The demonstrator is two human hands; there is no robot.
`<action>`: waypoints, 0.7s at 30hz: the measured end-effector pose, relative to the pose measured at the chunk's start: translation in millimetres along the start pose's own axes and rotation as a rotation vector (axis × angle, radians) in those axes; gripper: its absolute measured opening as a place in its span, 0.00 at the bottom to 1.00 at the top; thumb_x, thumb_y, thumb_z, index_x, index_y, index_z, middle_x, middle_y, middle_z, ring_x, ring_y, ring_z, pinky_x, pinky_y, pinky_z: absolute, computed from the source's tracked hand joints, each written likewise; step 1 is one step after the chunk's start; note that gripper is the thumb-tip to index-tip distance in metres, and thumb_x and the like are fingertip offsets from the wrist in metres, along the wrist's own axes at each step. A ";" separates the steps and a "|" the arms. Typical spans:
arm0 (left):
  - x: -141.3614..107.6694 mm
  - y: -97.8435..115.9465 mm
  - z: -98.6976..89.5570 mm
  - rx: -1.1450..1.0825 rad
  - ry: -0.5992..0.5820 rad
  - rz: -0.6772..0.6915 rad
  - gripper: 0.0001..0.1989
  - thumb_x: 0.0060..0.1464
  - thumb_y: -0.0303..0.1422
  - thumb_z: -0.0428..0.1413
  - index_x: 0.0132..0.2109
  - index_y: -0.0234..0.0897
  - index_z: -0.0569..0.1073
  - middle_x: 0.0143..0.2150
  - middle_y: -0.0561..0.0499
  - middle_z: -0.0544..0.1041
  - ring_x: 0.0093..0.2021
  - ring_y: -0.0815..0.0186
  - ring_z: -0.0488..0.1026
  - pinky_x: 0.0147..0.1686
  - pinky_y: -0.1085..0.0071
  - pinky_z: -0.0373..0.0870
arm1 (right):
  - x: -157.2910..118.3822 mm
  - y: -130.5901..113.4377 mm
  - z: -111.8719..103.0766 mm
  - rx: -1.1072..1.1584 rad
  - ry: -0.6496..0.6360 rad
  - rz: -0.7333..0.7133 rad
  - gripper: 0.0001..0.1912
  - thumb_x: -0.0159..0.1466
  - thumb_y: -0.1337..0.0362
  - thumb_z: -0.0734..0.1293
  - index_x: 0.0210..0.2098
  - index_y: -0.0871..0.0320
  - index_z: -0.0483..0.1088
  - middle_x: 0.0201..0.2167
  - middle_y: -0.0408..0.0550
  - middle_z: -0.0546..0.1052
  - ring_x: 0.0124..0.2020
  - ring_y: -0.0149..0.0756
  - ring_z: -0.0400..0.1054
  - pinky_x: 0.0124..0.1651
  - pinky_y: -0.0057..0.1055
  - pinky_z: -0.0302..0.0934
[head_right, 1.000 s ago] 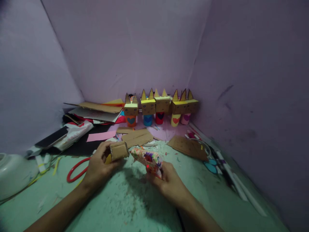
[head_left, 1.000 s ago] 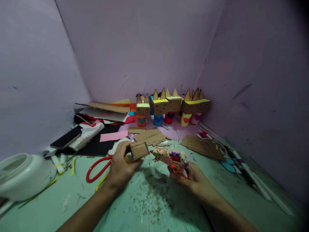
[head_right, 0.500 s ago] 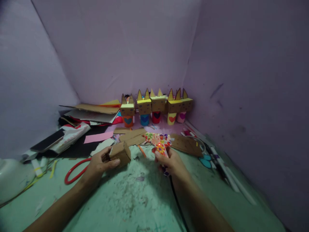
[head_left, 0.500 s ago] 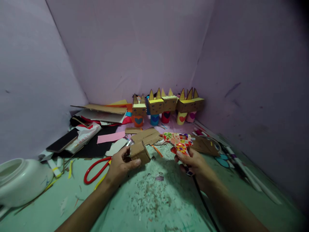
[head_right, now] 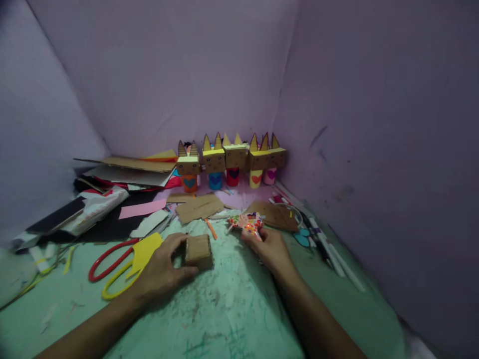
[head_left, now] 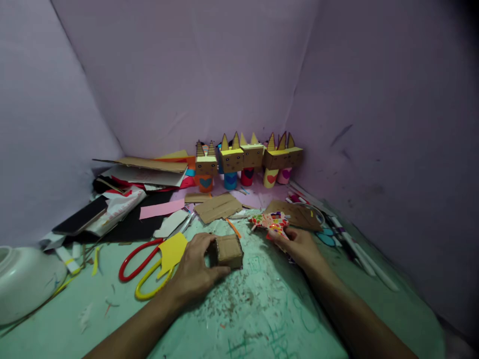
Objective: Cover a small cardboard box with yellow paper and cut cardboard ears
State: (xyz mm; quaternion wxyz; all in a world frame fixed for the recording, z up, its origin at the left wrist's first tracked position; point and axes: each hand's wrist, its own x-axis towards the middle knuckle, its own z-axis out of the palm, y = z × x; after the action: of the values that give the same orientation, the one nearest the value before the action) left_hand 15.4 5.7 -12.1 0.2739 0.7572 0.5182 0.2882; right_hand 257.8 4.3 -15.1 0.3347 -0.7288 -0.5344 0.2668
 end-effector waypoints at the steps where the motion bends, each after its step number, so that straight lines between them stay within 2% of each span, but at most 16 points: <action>1: 0.0 -1.3 1.0 0.023 -0.013 0.011 0.25 0.36 0.33 0.61 0.45 0.32 0.69 0.48 0.40 0.70 0.49 0.53 0.66 0.50 0.56 0.61 | -1.0 0.1 -2.0 -0.152 0.024 0.007 0.24 0.53 0.44 0.60 0.21 0.59 0.72 0.17 0.48 0.72 0.21 0.39 0.65 0.20 0.28 0.46; 3: -0.1 -5.0 1.0 0.058 -0.046 0.032 0.26 0.36 0.33 0.61 0.47 0.33 0.68 0.51 0.40 0.68 0.52 0.52 0.64 0.52 0.55 0.59 | -3.3 -2.2 -6.1 -0.396 0.070 0.040 0.28 0.55 0.41 0.56 0.24 0.56 0.74 0.19 0.51 0.74 0.25 0.45 0.68 0.21 0.30 0.46; 5: -0.9 -8.7 -3.5 0.092 -0.100 0.056 0.32 0.36 0.32 0.61 0.52 0.34 0.65 0.55 0.39 0.64 0.56 0.51 0.60 0.54 0.53 0.56 | -5.6 -5.6 -10.0 -0.517 0.092 0.079 0.30 0.55 0.38 0.54 0.28 0.53 0.76 0.22 0.53 0.76 0.28 0.49 0.70 0.23 0.31 0.47; 8: -3.0 -11.5 -22.2 0.154 -0.209 0.087 0.41 0.36 0.30 0.60 0.60 0.36 0.56 0.62 0.39 0.55 0.61 0.50 0.51 0.58 0.53 0.50 | -7.9 -7.8 -14.3 -0.554 0.117 0.126 0.31 0.54 0.37 0.53 0.27 0.52 0.76 0.23 0.54 0.77 0.29 0.51 0.70 0.23 0.32 0.48; 10: -3.2 -11.9 -42.2 0.192 -0.233 0.115 0.39 0.38 0.30 0.58 0.60 0.40 0.56 0.64 0.42 0.53 0.63 0.51 0.48 0.58 0.52 0.49 | -8.9 -6.3 -15.4 -0.488 0.192 0.128 0.30 0.54 0.37 0.55 0.26 0.53 0.76 0.23 0.53 0.77 0.27 0.49 0.70 0.23 0.32 0.49; 11: -2.4 -12.2 -53.2 0.193 -0.227 0.140 0.34 0.42 0.31 0.56 0.59 0.41 0.58 0.64 0.44 0.54 0.62 0.53 0.50 0.58 0.54 0.50 | -9.6 -5.1 -15.3 -0.405 0.252 0.095 0.28 0.54 0.38 0.56 0.25 0.53 0.75 0.23 0.51 0.77 0.27 0.47 0.69 0.23 0.32 0.50; 13: 0.9 -14.1 -74.2 0.215 -0.151 0.083 0.22 0.48 0.33 0.50 0.52 0.39 0.67 0.58 0.45 0.64 0.57 0.56 0.61 0.54 0.59 0.57 | -11.8 -3.0 -14.2 -0.169 0.374 -0.026 0.23 0.56 0.43 0.59 0.26 0.55 0.73 0.22 0.48 0.76 0.25 0.41 0.68 0.25 0.30 0.53; 15: 5.2 -18.5 -89.9 0.313 -0.103 -0.128 0.14 0.51 0.35 0.46 0.40 0.36 0.73 0.40 0.46 0.76 0.41 0.59 0.71 0.40 0.65 0.65 | -15.4 -2.7 -12.3 0.046 0.430 -0.154 0.19 0.57 0.49 0.61 0.25 0.57 0.71 0.21 0.45 0.74 0.24 0.37 0.66 0.27 0.29 0.56; 17: 8.4 -24.9 -97.2 0.389 -0.112 -0.243 0.13 0.49 0.37 0.47 0.31 0.36 0.73 0.28 0.48 0.75 0.30 0.60 0.71 0.29 0.68 0.63 | -19.6 -4.2 -9.9 0.135 0.446 -0.231 0.16 0.58 0.52 0.63 0.25 0.58 0.70 0.20 0.44 0.72 0.23 0.35 0.65 0.27 0.28 0.56; 19: 9.2 -31.1 -96.2 0.435 -0.152 -0.281 0.11 0.45 0.39 0.51 0.30 0.36 0.73 0.26 0.48 0.74 0.28 0.60 0.70 0.26 0.69 0.61 | -23.1 -6.7 -7.4 0.147 0.461 -0.275 0.14 0.57 0.54 0.64 0.24 0.57 0.69 0.19 0.44 0.70 0.22 0.34 0.63 0.26 0.28 0.55; 21: 8.0 -34.6 -89.4 0.467 -0.160 -0.294 0.15 0.39 0.40 0.56 0.35 0.36 0.74 0.31 0.47 0.75 0.32 0.57 0.71 0.28 0.68 0.61 | -25.4 -9.2 -4.8 0.142 0.475 -0.305 0.13 0.57 0.55 0.64 0.23 0.57 0.69 0.18 0.43 0.69 0.20 0.33 0.61 0.24 0.28 0.53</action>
State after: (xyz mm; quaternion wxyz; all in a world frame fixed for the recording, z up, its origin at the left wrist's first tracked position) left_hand -68.3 34.5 25.5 0.1708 0.7368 0.6516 0.0575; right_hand 248.6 -19.2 -4.1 0.5370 -0.6567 -0.5246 0.0718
